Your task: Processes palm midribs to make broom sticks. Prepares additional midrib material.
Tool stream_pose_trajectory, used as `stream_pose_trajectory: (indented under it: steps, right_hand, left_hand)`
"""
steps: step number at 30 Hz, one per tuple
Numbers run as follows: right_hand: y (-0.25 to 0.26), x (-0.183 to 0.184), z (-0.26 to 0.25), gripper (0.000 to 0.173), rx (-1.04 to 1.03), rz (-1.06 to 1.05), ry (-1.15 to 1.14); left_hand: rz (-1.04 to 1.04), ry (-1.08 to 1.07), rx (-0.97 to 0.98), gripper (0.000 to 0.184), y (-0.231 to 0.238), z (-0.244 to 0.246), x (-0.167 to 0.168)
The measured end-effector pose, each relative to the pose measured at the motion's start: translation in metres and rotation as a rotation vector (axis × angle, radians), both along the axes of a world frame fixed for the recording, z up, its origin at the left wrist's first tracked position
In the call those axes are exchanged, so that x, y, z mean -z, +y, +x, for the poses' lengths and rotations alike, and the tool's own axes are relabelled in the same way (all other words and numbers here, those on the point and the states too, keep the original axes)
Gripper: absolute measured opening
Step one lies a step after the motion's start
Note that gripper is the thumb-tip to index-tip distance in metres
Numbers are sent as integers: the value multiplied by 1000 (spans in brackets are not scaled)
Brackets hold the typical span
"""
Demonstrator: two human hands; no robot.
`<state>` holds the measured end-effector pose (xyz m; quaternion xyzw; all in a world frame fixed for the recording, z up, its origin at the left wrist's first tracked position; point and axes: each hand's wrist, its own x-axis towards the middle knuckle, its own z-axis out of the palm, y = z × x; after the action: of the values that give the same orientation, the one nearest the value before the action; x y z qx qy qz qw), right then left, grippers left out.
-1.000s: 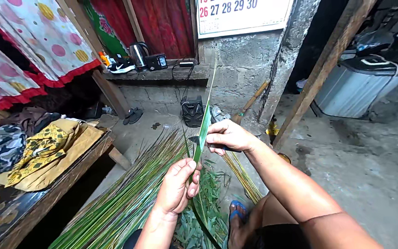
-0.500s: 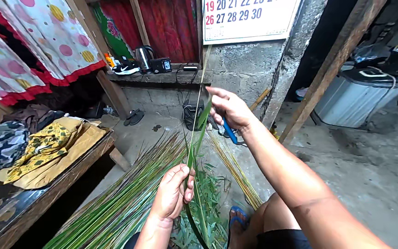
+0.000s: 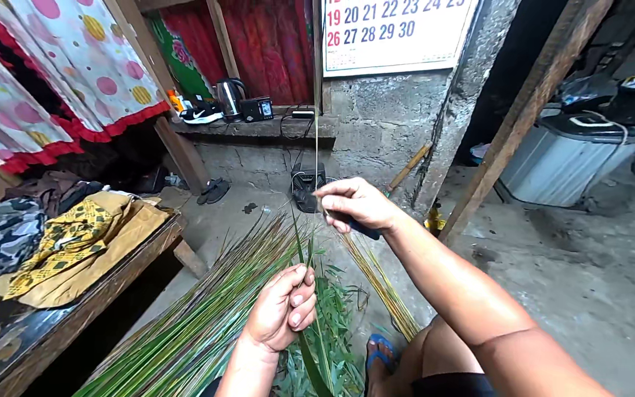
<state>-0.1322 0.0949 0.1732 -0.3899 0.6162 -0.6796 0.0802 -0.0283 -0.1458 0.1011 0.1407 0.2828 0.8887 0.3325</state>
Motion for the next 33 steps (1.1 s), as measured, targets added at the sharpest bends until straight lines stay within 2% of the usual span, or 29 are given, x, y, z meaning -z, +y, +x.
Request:
stream_pose_trajectory:
  steps: [6, 10, 12, 14, 16, 21, 23, 25, 28, 33]
  right_hand:
    - [18, -44, -14, 24, 118, -113, -1]
    - [26, -69, -17, 31, 292, -138, -81]
    - [23, -56, -3, 39, 256, -39, -146]
    - [12, -24, 11, 31, 151, 17, -247]
    - [5, -6, 15, 23, 88, -17, -282]
    - [15, -7, 20, 25, 318, -87, -270]
    - [20, 6, 29, 28, 276, 14, -265]
    - [22, 30, 43, 27, 124, 113, -226]
    - [19, 55, 51, 24, -84, 85, -154]
    - [20, 45, 41, 21, -48, 37, -87]
  left_hand:
    - [-49, 43, 1, 27, -2, 4, 6]
    - [-194, 135, -155, 30, 3, 3, 4]
    - [-291, 207, -254, 31, 10, 0, -4]
    - [-403, 254, -322, 30, 17, -4, -11]
    - [-523, 356, -349, 28, 23, -9, -8]
    - [-611, 552, -500, 27, 31, -5, 16]
    - [-590, 554, -556, 27, 31, -5, 11]
    - [-578, 514, -529, 27, 29, -7, 2]
    - [-545, 409, -411, 25, 28, -8, -8]
    - [-410, 264, -335, 26, 29, 1, -9]
